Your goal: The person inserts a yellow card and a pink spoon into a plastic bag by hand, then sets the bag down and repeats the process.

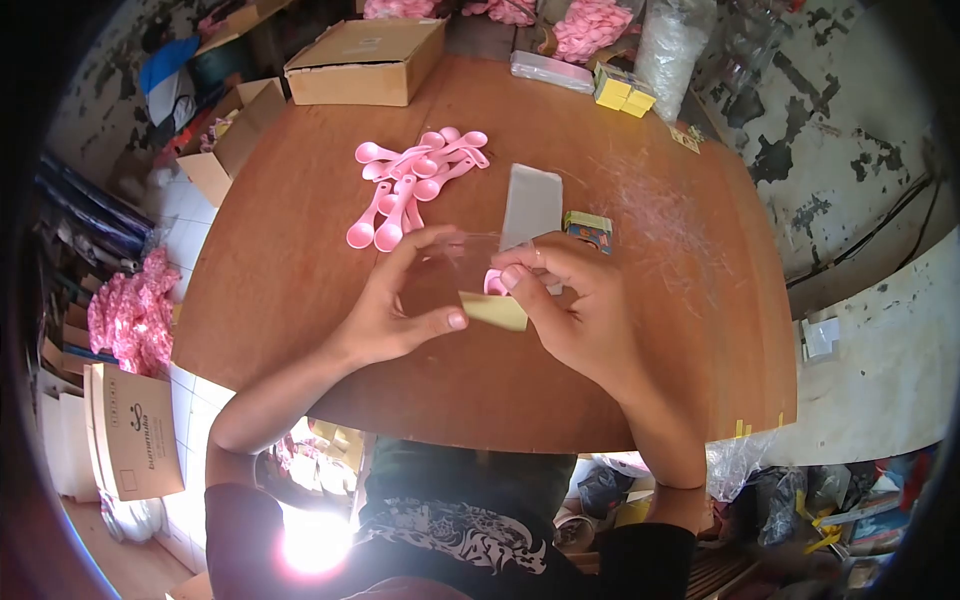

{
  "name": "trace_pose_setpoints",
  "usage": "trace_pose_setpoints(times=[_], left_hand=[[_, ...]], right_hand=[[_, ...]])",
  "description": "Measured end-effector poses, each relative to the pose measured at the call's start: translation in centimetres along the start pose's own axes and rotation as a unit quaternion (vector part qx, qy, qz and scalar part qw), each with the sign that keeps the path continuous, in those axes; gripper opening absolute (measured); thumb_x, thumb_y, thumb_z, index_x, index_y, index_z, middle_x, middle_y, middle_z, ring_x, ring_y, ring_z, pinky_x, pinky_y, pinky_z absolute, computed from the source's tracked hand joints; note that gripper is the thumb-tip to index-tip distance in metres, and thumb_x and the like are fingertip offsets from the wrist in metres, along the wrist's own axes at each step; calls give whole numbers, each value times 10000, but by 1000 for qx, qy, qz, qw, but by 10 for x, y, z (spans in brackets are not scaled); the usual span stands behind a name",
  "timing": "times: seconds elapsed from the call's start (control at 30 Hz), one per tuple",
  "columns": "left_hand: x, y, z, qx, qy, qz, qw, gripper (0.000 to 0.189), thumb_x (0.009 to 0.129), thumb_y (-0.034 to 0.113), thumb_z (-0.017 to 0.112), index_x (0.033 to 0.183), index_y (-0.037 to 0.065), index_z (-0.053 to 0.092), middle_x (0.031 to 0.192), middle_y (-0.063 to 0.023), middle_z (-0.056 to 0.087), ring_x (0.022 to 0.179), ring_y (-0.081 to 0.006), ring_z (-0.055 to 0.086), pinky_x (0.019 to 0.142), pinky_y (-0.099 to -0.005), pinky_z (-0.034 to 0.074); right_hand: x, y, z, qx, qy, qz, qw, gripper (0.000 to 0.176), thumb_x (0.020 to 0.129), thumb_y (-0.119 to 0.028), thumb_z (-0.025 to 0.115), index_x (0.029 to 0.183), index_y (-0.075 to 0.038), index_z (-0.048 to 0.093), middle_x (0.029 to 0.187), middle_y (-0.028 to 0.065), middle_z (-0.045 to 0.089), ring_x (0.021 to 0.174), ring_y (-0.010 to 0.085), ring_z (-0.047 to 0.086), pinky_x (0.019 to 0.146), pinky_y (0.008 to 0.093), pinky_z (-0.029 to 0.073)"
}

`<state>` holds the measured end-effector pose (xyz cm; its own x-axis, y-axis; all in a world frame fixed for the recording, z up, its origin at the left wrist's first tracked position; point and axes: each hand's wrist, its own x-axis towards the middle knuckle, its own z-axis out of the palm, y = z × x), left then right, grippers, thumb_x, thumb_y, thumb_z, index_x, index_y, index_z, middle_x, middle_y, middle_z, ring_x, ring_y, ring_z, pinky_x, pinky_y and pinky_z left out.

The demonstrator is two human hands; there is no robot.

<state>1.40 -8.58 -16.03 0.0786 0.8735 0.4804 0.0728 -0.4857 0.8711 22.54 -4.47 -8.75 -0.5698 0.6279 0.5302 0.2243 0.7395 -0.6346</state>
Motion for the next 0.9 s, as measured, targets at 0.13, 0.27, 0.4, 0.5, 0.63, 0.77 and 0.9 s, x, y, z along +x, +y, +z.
trace_pose_setpoints(times=[0.13, 0.27, 0.4, 0.5, 0.63, 0.77, 0.9], left_hand=[[-4, -1, 9, -79, -141, -51, 986, 707, 809, 143, 787, 1385, 15, 397, 1239, -145, 588, 1151, -198, 576, 962, -359, 488], [-8, -12, 18, -125, -128, -152, 972, 588, 836, 41, 731, 1344, 11, 438, 1085, -100, 685, 993, -121, 639, 808, -282, 550], [-4, -18, 16, -115, -111, -148, 976, 507, 837, 44, 732, 1281, 6, 491, 1063, -102, 693, 985, -122, 644, 809, -276, 539], [-4, -16, 15, -96, -102, -187, 972, 414, 883, 58, 692, 1255, 16, 515, 1099, -81, 675, 997, -124, 637, 835, -291, 539], [-1, -29, 10, -130, -15, -183, 974, 245, 967, 164, 603, 1117, -27, 629, 976, -97, 703, 875, -111, 656, 735, -276, 572], [1, -35, 7, -134, 25, -185, 973, 207, 950, 163, 625, 1060, -6, 673, 949, -67, 703, 851, -115, 668, 711, -276, 586], [2, -42, 4, -134, 20, -158, 978, 228, 943, 139, 632, 1117, -5, 664, 961, -77, 705, 847, -117, 668, 714, -270, 584]], right_hand=[[-15, 23, 17, 220, -22, 184, 958, 197, 979, -121, 574, 1046, 38, 669, 952, 28, 671, 863, 75, 614, 730, 225, 507], [-20, 33, 26, 283, -12, 276, 918, 226, 981, -156, 578, 1063, 39, 654, 984, 45, 678, 849, 73, 623, 742, 236, 519], [-25, 43, 30, 302, 28, 273, 913, 167, 960, -112, 602, 1027, 37, 635, 923, 56, 677, 828, 81, 638, 695, 232, 525], [-31, 57, 32, 290, 13, 261, 921, 131, 946, -77, 612, 1007, 38, 629, 896, 57, 675, 803, 82, 643, 660, 221, 523], [-34, 67, 33, 287, 0, 244, 926, 130, 940, -72, 619, 1005, 40, 631, 894, 66, 682, 784, 85, 649, 645, 219, 533], [-32, 70, 36, 302, 31, 226, 926, 140, 938, -73, 623, 1024, 37, 635, 916, 77, 687, 791, 98, 658, 651, 228, 547], [-33, 81, 36, 324, 25, 205, 923, 149, 933, -54, 622, 1054, 30, 646, 941, 87, 687, 814, 113, 663, 662, 243, 557]])
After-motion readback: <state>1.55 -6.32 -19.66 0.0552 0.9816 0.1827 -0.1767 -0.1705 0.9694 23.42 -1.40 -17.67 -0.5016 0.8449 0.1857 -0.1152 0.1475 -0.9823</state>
